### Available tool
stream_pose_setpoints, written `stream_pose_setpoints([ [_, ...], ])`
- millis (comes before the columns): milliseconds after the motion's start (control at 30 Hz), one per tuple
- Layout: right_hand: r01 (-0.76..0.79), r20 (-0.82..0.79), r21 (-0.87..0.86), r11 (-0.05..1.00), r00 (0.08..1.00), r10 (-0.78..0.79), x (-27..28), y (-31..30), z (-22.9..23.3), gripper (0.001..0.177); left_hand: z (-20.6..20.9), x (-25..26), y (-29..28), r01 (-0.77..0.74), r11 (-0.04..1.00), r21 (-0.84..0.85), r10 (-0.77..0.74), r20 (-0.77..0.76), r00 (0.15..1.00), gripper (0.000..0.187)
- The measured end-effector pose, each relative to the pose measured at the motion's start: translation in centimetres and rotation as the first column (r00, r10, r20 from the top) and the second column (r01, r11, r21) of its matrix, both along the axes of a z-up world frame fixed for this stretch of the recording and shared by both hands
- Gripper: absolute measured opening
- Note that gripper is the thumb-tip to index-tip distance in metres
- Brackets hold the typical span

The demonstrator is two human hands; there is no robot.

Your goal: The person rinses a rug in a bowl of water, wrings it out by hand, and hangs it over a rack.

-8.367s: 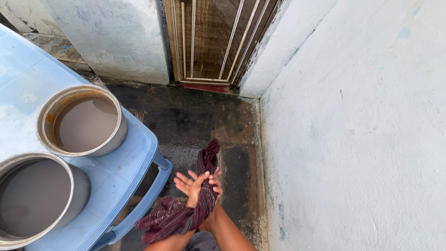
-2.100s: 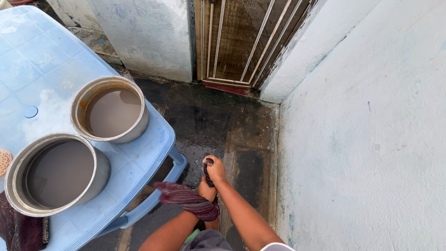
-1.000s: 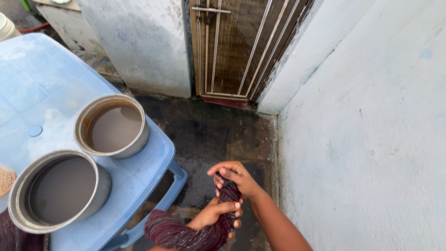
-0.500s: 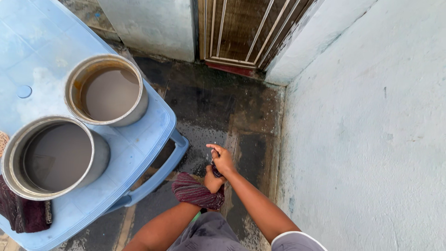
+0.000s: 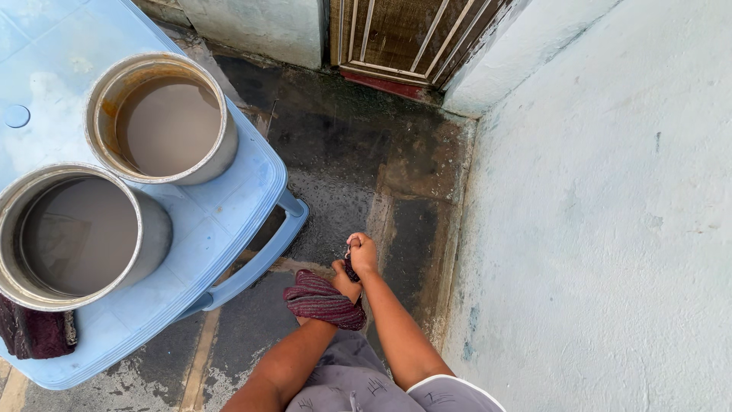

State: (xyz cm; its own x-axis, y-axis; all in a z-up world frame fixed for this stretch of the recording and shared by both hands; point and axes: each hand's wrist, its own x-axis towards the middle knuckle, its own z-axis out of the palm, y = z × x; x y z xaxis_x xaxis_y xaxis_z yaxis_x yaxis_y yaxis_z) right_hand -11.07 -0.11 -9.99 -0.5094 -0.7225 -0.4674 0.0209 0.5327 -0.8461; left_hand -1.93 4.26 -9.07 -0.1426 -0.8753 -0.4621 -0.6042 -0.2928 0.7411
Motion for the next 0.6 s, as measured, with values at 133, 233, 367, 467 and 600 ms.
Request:
stream_pose_setpoints([
  [133, 0.032, -0.009, 0.011, 0.999, 0.999, -0.032, 0.1, -0.1, -0.3, 0.025, 0.1, -0.2, -0.1, 0.0, 1.0, 0.008, 0.0, 0.045, 0.999, 0.083],
  [233, 0.067, 0.017, 0.037, 0.997, 0.998, -0.067, 0.3, -0.2, -0.2, 0.026, 0.4, -0.1, 0.0, -0.018, 1.0, -0.007, 0.019, 0.057, 0.998, 0.085],
  [367, 0.102, 0.127, 0.091, 0.991, 0.985, -0.114, 0.3, -0.3, 0.1, 0.026, 0.7, 0.1, 0.0, -0.001, 1.0, 0.015, -0.001, 0.129, 0.992, 0.087],
  [467, 0.116, 0.202, 0.006, 0.993, 0.973, -0.115, -0.1, -0.4, 0.8, 0.026, 1.1, 0.1, 0.1, -0.037, 0.999, -0.039, 0.041, 0.105, 0.994, 0.087],
  [600, 0.03, 0.404, 0.173, 0.984, 0.91, -0.099, -2.3, 0.2, 2.6, 0.03, 1.6, 0.3, 0.0, -0.091, 0.992, 0.086, 0.094, -0.031, 0.995, 0.1],
])
